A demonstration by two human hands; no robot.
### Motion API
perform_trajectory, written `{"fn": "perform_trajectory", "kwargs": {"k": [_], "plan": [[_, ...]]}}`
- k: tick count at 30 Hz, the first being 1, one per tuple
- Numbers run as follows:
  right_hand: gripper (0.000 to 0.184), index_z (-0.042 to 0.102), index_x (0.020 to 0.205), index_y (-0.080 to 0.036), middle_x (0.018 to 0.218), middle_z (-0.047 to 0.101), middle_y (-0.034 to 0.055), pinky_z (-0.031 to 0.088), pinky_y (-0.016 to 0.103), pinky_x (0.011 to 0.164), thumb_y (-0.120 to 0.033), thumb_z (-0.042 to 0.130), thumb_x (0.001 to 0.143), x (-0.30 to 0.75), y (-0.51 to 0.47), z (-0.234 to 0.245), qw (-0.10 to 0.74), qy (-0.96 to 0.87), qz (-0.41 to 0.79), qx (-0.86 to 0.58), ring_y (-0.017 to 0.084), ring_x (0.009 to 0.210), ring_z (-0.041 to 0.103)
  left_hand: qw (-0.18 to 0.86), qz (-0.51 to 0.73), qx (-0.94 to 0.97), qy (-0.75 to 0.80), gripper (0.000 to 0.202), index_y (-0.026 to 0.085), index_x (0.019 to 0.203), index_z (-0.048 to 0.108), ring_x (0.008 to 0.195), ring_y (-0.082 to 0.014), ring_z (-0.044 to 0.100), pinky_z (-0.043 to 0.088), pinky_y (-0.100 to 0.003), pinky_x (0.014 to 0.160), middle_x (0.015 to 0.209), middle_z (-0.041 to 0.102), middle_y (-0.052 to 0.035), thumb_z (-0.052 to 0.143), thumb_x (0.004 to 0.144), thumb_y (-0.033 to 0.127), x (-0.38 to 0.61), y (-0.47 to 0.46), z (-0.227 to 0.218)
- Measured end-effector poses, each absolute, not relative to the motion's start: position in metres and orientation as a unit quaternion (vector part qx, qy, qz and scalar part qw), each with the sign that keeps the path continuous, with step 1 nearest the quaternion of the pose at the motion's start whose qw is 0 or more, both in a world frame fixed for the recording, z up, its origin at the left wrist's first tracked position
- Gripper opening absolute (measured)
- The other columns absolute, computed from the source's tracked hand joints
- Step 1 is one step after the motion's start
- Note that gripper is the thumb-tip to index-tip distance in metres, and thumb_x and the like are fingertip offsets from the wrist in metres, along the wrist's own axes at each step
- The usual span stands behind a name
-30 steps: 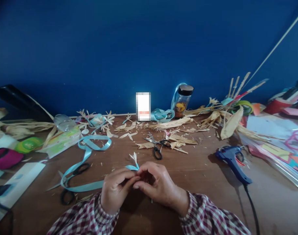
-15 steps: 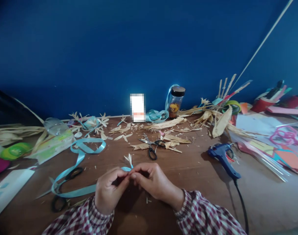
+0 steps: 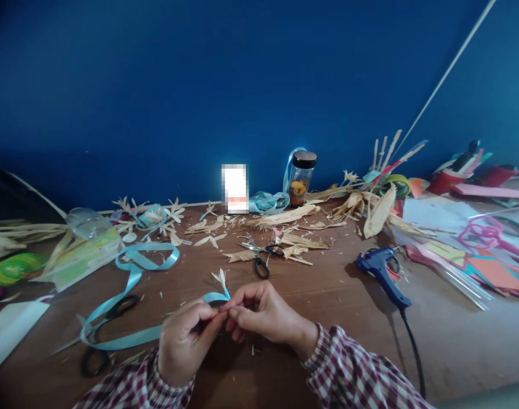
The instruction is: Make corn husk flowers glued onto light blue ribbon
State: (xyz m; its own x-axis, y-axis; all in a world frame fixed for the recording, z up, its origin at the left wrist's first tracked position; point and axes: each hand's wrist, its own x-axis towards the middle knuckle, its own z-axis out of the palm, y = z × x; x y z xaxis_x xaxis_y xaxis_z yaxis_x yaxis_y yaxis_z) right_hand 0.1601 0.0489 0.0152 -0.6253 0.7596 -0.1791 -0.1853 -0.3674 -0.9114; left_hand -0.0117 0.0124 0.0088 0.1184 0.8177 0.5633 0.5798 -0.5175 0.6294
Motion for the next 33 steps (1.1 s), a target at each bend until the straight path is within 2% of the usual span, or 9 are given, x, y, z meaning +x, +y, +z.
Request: {"fn": "perform_trajectory", "kwargs": {"k": [6, 12, 19, 28, 33], "plan": [[0.025, 0.067, 0.085, -0.009, 0.065, 0.068, 0.0037, 0.05, 0.015, 0.047, -0.031, 0.07, 0.075, 0.1626, 0.049, 0.015, 0.297, -0.451, 0.806, -0.243, 0.007, 0.049, 0.063, 0.09, 0.507, 0.745, 0.424, 0.019, 0.016, 0.062, 0.053, 0.05, -0.0093, 0.047, 0.036, -0.021, 0.051, 0.053, 0.05, 0.0024, 0.065, 0.074, 0.008, -0.0121, 0.0095, 0.0088], [0.026, 0.066, 0.082, -0.009, 0.063, 0.066, 0.003, 0.05, 0.015, 0.047, -0.035, 0.066, 0.078, 0.1624, 0.0481, 0.0133, 0.299, -0.459, 0.798, -0.249, 0.007, 0.048, 0.062, 0.106, 0.506, 0.748, 0.417, 0.02, 0.016, 0.062, 0.052, 0.049, -0.0088, 0.046, 0.035, -0.02, 0.05, 0.053, 0.049, 0.0025, 0.064, 0.075, 0.008, -0.0103, 0.0098, 0.0123], [0.027, 0.061, 0.08, -0.011, 0.063, 0.066, 0.001, 0.05, 0.016, 0.048, -0.034, 0.071, 0.072, 0.1605, 0.0492, 0.0114, 0.304, -0.467, 0.77, -0.311, 0.006, 0.048, 0.061, 0.102, 0.461, 0.751, 0.46, 0.017, 0.015, 0.062, 0.056, 0.052, -0.0108, 0.049, 0.036, -0.022, 0.052, 0.055, 0.052, -0.0003, 0.062, 0.078, 0.011, -0.0089, 0.0118, 0.0107], [0.027, 0.063, 0.081, -0.01, 0.062, 0.066, 0.0021, 0.049, 0.015, 0.045, -0.036, 0.067, 0.076, 0.1628, 0.0508, 0.0098, 0.299, -0.461, 0.787, -0.28, 0.006, 0.046, 0.061, 0.105, 0.468, 0.752, 0.452, 0.015, 0.016, 0.065, 0.058, 0.052, -0.0107, 0.049, 0.035, -0.022, 0.052, 0.055, 0.053, 0.0, 0.063, 0.078, 0.012, -0.0097, 0.0104, 0.0093], [0.026, 0.06, 0.08, -0.01, 0.063, 0.066, 0.0009, 0.05, 0.016, 0.047, -0.033, 0.071, 0.073, 0.1609, 0.0503, 0.011, 0.308, -0.458, 0.785, -0.281, 0.006, 0.047, 0.061, 0.094, 0.466, 0.756, 0.45, 0.014, 0.016, 0.065, 0.057, 0.053, -0.0108, 0.049, 0.035, -0.023, 0.052, 0.057, 0.053, 0.0, 0.062, 0.078, 0.011, -0.0093, 0.0125, 0.0106]]}}
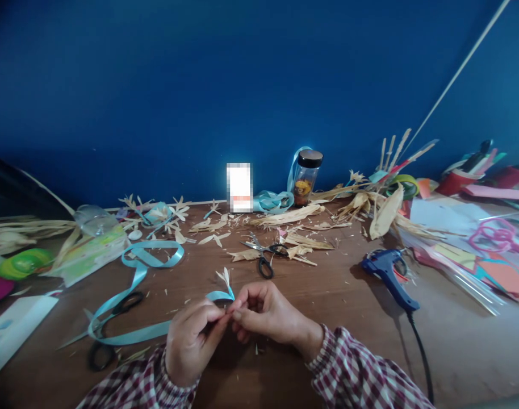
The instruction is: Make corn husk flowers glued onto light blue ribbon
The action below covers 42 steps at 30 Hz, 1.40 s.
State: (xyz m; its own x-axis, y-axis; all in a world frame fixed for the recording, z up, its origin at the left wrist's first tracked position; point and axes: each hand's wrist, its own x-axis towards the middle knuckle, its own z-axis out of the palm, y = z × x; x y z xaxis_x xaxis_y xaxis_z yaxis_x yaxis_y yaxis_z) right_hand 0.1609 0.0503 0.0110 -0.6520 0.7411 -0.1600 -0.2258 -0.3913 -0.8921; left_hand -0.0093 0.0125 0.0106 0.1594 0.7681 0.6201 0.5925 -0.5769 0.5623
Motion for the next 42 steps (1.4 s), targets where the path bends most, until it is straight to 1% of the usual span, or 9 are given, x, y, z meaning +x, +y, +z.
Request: {"fn": "perform_trajectory", "kwargs": {"k": [7, 11, 14, 18, 23, 29, 33, 39, 42], "plan": [[0.026, 0.061, 0.082, -0.01, 0.064, 0.065, 0.0026, 0.047, 0.015, 0.045, -0.035, 0.067, 0.077, 0.165, 0.052, 0.007, 0.285, -0.459, 0.8, -0.26, 0.006, 0.046, 0.06, 0.093, 0.478, 0.754, 0.44, 0.014, 0.016, 0.065, 0.058, 0.053, -0.0102, 0.048, 0.036, -0.022, 0.052, 0.056, 0.052, 0.0009, 0.065, 0.076, 0.01, -0.01, 0.009, 0.009], [0.027, 0.058, 0.082, -0.012, 0.059, 0.06, -0.0014, 0.042, 0.014, 0.042, -0.038, 0.063, 0.079, 0.159, 0.052, 0.011, 0.29, -0.48, 0.776, -0.288, 0.005, 0.042, 0.053, 0.116, 0.477, 0.752, 0.44, 0.011, 0.017, 0.069, 0.06, 0.055, -0.0103, 0.051, 0.039, -0.022, 0.054, 0.059, 0.056, 0.0008, 0.064, 0.076, 0.009, -0.009, 0.012, 0.009], [0.025, 0.053, 0.082, -0.015, 0.059, 0.055, -0.004, 0.039, 0.015, 0.043, -0.039, 0.057, 0.084, 0.154, 0.052, 0.018, 0.344, -0.494, 0.729, -0.325, 0.005, 0.045, 0.049, 0.141, 0.486, 0.737, 0.448, 0.009, 0.017, 0.081, 0.062, 0.063, -0.0121, 0.056, 0.044, -0.023, 0.059, 0.069, 0.06, -0.001, 0.062, 0.077, 0.009, -0.011, 0.015, 0.01], [0.023, 0.044, 0.081, -0.019, 0.062, 0.052, -0.0041, 0.038, 0.017, 0.047, -0.039, 0.043, 0.091, 0.155, 0.051, 0.025, 0.391, -0.496, 0.698, -0.337, 0.007, 0.05, 0.047, 0.145, 0.503, 0.728, 0.442, 0.024, 0.017, 0.102, 0.058, 0.071, -0.0151, 0.059, 0.047, -0.026, 0.064, 0.079, 0.062, -0.0042, 0.049, 0.082, 0.007, -0.014, 0.013, 0.011], [0.028, 0.043, 0.076, -0.019, 0.054, 0.045, -0.0059, 0.031, 0.018, 0.044, -0.041, 0.038, 0.093, 0.158, 0.049, 0.023, 0.395, -0.539, 0.652, -0.358, 0.007, 0.045, 0.037, 0.179, 0.479, 0.729, 0.456, 0.014, 0.018, 0.083, 0.055, 0.06, -0.0131, 0.057, 0.046, -0.025, 0.061, 0.066, 0.059, -0.0005, 0.045, 0.084, 0.009, -0.013, 0.009, 0.011], [0.026, 0.058, 0.079, -0.015, 0.065, 0.057, -0.0005, 0.04, 0.02, 0.053, -0.041, 0.057, 0.083, 0.154, 0.049, 0.018, 0.399, -0.572, 0.618, -0.364, 0.009, 0.055, 0.05, 0.141, 0.477, 0.749, 0.437, 0.018, 0.019, 0.092, 0.062, 0.07, -0.0137, 0.064, 0.048, -0.023, 0.065, 0.077, 0.069, -0.0027, 0.056, 0.081, 0.007, -0.01, 0.014, 0.014], [0.023, 0.058, 0.073, -0.015, 0.062, 0.056, -0.0014, 0.038, 0.019, 0.051, -0.037, 0.067, 0.076, 0.155, 0.048, 0.016, 0.421, -0.576, 0.591, -0.377, 0.009, 0.054, 0.048, 0.145, 0.488, 0.752, 0.419, 0.019, 0.019, 0.091, 0.064, 0.071, -0.0138, 0.065, 0.049, -0.023, 0.066, 0.078, 0.07, -0.0035, 0.059, 0.079, 0.006, -0.01, 0.017, 0.012], [0.041, 0.047, 0.053, -0.017, 0.049, 0.042, -0.0036, 0.033, 0.021, 0.046, -0.037, 0.046, 0.09, 0.16, 0.047, 0.009, 0.459, -0.637, 0.442, -0.434, 0.008, 0.046, 0.038, 0.142, 0.487, 0.741, 0.44, 0.008, 0.018, 0.079, 0.064, 0.066, -0.0144, 0.064, 0.048, -0.023, 0.062, 0.072, 0.07, -0.0031, 0.06, 0.08, 0.011, -0.011, 0.014, 0.014], [0.015, 0.061, 0.084, -0.018, 0.078, 0.062, 0.0039, 0.045, 0.027, 0.066, -0.031, 0.054, 0.086, 0.161, 0.047, 0.014, 0.479, -0.673, 0.344, -0.447, 0.015, 0.07, 0.055, 0.155, 0.481, 0.736, 0.451, 0.014, 0.018, 0.086, 0.064, 0.062, -0.0131, 0.063, 0.048, -0.023, 0.061, 0.066, 0.067, -0.001, 0.053, 0.083, 0.011, -0.012, 0.013, 0.014]]}}
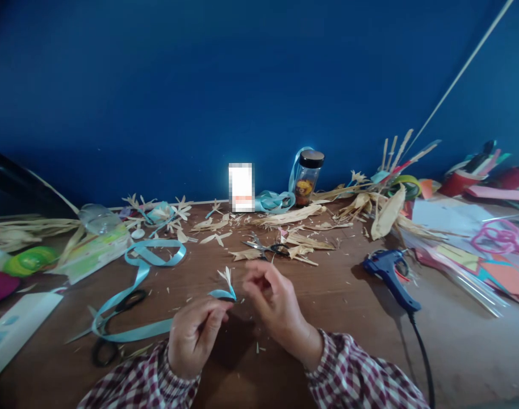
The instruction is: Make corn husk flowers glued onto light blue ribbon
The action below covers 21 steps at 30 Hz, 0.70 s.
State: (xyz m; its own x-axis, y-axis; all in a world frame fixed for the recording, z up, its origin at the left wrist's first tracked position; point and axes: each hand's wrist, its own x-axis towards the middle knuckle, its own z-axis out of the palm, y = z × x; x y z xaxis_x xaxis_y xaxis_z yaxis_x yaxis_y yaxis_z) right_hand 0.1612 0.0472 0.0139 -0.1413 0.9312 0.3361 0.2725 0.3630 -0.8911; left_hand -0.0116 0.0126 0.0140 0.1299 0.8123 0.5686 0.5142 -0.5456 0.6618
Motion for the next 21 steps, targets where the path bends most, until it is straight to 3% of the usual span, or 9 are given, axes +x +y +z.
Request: {"fn": "perform_trajectory", "kwargs": {"k": [2, 3, 6, 9, 13, 21], "plan": [[0.023, 0.059, 0.107, -0.02, 0.103, 0.062, 0.0082, 0.043, 0.036, 0.087, -0.024, 0.054, 0.086, 0.161, 0.047, 0.019, 0.486, -0.719, 0.299, -0.396, 0.02, 0.095, 0.055, 0.151, 0.477, 0.727, 0.471, 0.02, 0.018, 0.097, 0.063, 0.061, -0.013, 0.063, 0.048, -0.023, 0.06, 0.068, 0.066, -0.0011, 0.049, 0.085, 0.011, -0.012, 0.012, 0.013], [0.025, 0.058, 0.11, -0.021, 0.105, 0.062, 0.0086, 0.041, 0.038, 0.09, -0.022, 0.052, 0.086, 0.161, 0.047, 0.021, 0.483, -0.743, 0.293, -0.359, 0.021, 0.099, 0.054, 0.143, 0.477, 0.724, 0.478, 0.02, 0.018, 0.099, 0.062, 0.061, -0.0133, 0.063, 0.049, -0.023, 0.06, 0.069, 0.067, -0.0017, 0.049, 0.085, 0.011, -0.012, 0.012, 0.013], [0.022, 0.061, 0.104, -0.022, 0.093, 0.065, 0.0079, 0.046, 0.036, 0.082, -0.027, 0.059, 0.083, 0.161, 0.046, 0.022, 0.457, -0.78, 0.323, -0.278, 0.021, 0.089, 0.057, 0.118, 0.485, 0.724, 0.476, 0.013, 0.018, 0.091, 0.062, 0.063, -0.0143, 0.064, 0.049, -0.023, 0.059, 0.073, 0.069, -0.0029, 0.052, 0.084, 0.013, -0.012, 0.013, 0.013], [0.031, 0.064, 0.104, -0.021, 0.089, 0.065, 0.0077, 0.048, 0.03, 0.071, -0.03, 0.07, 0.075, 0.159, 0.046, 0.017, 0.446, -0.78, 0.345, -0.273, 0.019, 0.081, 0.059, 0.12, 0.481, 0.732, 0.467, 0.009, 0.018, 0.077, 0.063, 0.058, -0.0131, 0.063, 0.047, -0.021, 0.057, 0.065, 0.068, -0.0009, 0.056, 0.082, 0.015, -0.011, 0.015, 0.014], [0.014, 0.069, 0.094, -0.021, 0.079, 0.066, 0.0052, 0.047, 0.026, 0.067, -0.021, 0.063, 0.081, 0.157, 0.047, 0.016, 0.444, -0.76, 0.391, -0.269, 0.015, 0.074, 0.059, 0.136, 0.463, 0.734, 0.477, 0.012, 0.017, 0.072, 0.063, 0.056, -0.0123, 0.062, 0.045, -0.02, 0.054, 0.061, 0.066, 0.0001, 0.057, 0.082, 0.018, -0.012, 0.017, 0.014], [0.015, 0.069, 0.088, -0.018, 0.076, 0.063, 0.0043, 0.045, 0.025, 0.066, -0.016, 0.054, 0.083, 0.155, 0.047, 0.025, 0.415, -0.731, 0.446, -0.308, 0.014, 0.072, 0.058, 0.151, 0.459, 0.724, 0.493, 0.013, 0.017, 0.073, 0.062, 0.052, -0.0125, 0.059, 0.043, -0.021, 0.051, 0.057, 0.062, 0.0009, 0.056, 0.083, 0.02, -0.01, 0.015, 0.012]]}}
